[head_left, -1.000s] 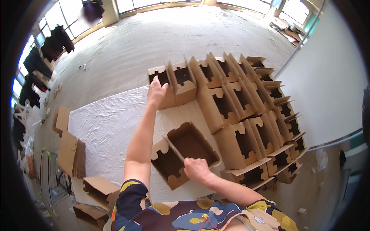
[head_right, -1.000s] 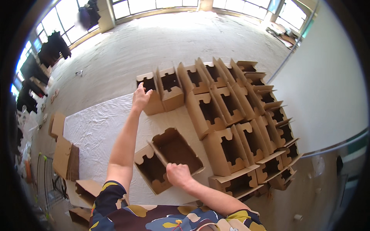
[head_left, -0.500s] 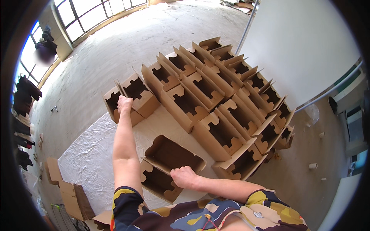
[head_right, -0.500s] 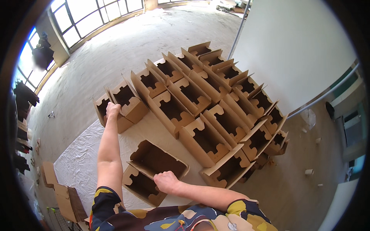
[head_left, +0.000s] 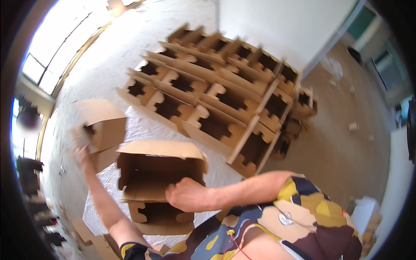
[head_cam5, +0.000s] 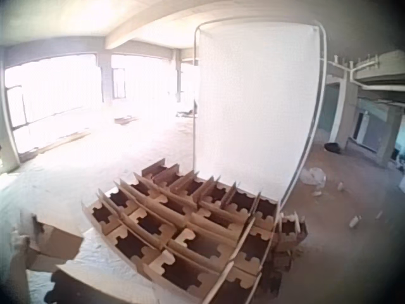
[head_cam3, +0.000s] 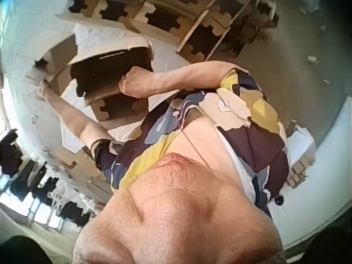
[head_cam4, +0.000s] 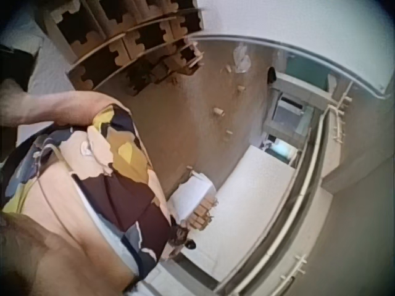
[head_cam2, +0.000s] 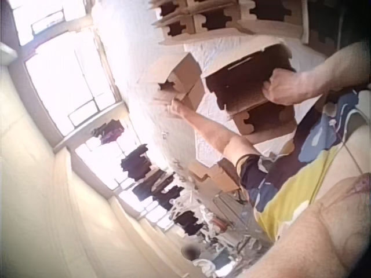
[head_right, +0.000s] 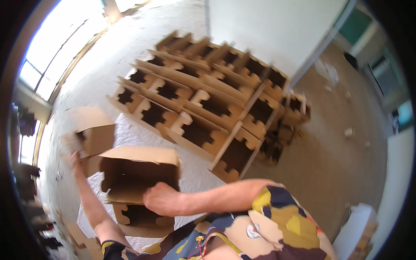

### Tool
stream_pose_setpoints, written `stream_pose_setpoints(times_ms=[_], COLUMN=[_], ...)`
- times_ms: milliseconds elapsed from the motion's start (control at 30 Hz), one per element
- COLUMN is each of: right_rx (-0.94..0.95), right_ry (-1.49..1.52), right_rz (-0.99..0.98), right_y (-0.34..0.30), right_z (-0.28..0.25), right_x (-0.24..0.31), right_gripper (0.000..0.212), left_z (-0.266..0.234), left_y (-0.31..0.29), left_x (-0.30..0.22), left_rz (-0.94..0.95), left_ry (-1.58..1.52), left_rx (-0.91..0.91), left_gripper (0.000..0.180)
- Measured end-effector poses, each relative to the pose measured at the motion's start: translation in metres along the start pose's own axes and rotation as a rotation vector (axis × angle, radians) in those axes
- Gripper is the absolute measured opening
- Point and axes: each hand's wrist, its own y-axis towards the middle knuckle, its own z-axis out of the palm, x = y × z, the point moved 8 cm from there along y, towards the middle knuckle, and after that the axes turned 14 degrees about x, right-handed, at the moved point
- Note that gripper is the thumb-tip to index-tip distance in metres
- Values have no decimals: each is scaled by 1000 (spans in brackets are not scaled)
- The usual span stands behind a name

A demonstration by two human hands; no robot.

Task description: The person picks up cardboard inserts from the floor and a stack, then arranges them into orderly rows on a large table.

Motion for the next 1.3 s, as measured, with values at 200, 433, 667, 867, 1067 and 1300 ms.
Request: stream_pose_setpoints(times_ms=[200,433,667,867,1067,1300], right_rx=[-203,-288,-476,-653,-521,-408], right_ry=[-140,-150,-130,-170,-52,204], right_rz=[-78,91,479,1044,1541,1833], right_y=[-60,-195,-427,-643,-782,-848], right_z=[-56,-138,-182,-141,-32,89], right_x=[30,21,-5,-46,-113,-158], right_gripper=[19,20,16,15,19,22], left_z=[-155,-377,-511,-544,-475,-412], left_y=[-35,-13,-5,2,-7,-66], left_x=[125,19,-166,-375,-574,-787], left_rz=[-462,-429,-258,-76,49,290], left_ry=[-413,-450,-509,-602,-1420,-1449], left_rx=[-98,-348,-470,-419,-99,367], left_gripper=[19,26,34,42,43,26])
